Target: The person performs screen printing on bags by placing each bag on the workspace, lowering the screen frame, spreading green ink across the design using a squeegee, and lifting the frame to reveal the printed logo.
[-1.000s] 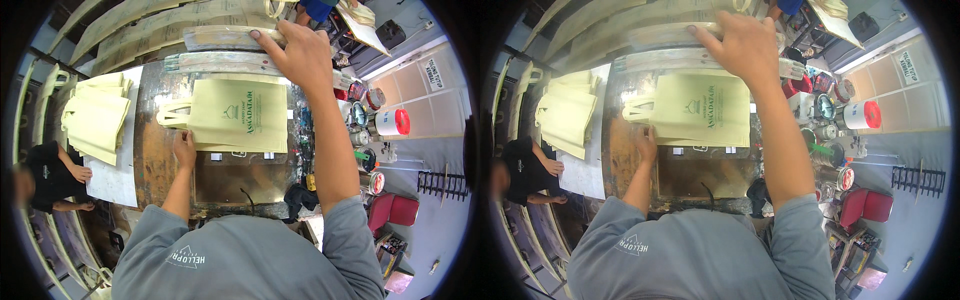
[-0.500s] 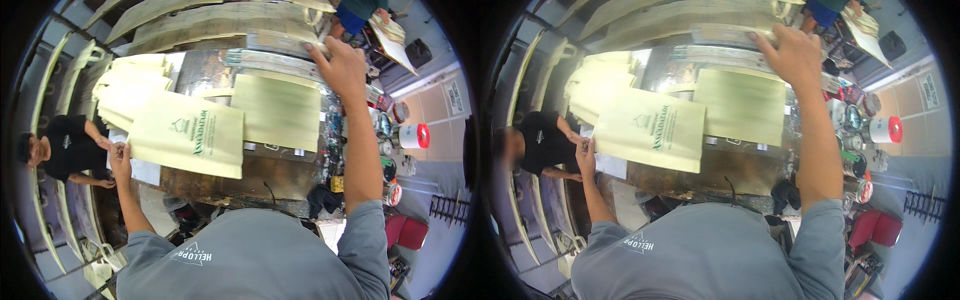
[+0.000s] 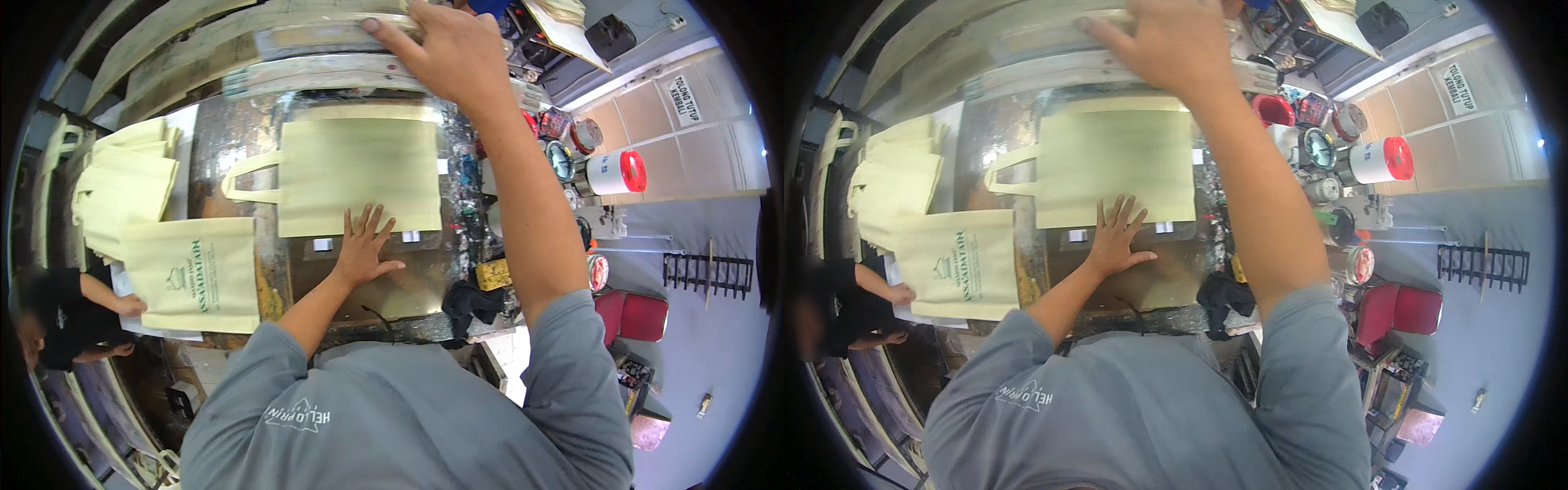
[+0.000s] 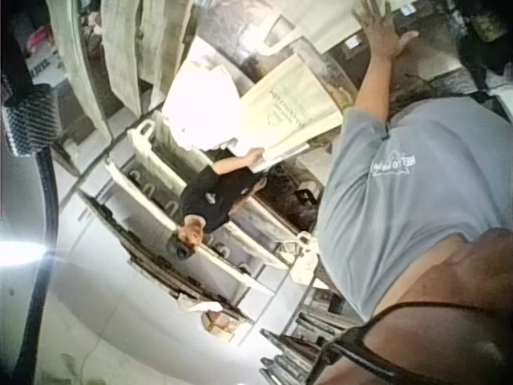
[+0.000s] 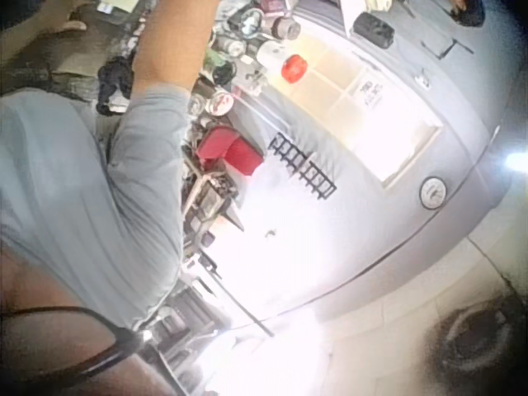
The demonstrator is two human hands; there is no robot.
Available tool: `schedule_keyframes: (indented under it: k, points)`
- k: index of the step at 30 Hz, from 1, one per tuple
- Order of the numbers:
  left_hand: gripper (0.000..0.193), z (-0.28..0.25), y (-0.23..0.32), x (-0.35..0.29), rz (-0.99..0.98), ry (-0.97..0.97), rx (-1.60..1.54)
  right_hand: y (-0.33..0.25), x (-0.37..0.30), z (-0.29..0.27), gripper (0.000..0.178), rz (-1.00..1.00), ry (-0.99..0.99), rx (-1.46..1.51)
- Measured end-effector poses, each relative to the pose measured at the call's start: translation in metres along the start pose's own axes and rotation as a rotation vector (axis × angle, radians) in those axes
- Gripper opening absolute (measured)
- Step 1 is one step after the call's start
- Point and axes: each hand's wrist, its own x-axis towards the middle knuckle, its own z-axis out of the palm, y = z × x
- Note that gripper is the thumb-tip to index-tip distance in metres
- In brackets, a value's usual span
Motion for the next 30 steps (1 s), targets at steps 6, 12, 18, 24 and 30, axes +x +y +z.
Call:
schedule_keyframes:
  k: [6, 12, 18, 24, 30]
  points:
    - [0.110, 0.025, 0.004, 0.002, 0.028, -0.031, 0.007, 0.001, -0.009, -0.004, 0.066, 0.004, 0.047, 0.084]
    - [0.117, -0.038, 0.009, 0.010, -0.105, 0.168, -0.182, -0.009, -0.014, -0.010, 0.064, 0.089, -0.075, 0.017]
    - [0.135, -0.212, -0.014, -0.029, -0.236, 0.670, -2.125, -0.016, -0.117, 0.021, 0.049, -0.080, -0.173, -0.113]
    - [0.132, -0.129, -0.020, -0.092, -0.894, 0.410, -2.073, -0.018, -0.204, 0.091, 0.060, 0.003, -0.532, -0.062]
    - [0.128, -0.092, -0.037, -0.095, -0.962, 0.325, -2.029, -0.037, -0.252, 0.093, 0.061, 0.052, -0.642, -0.068]
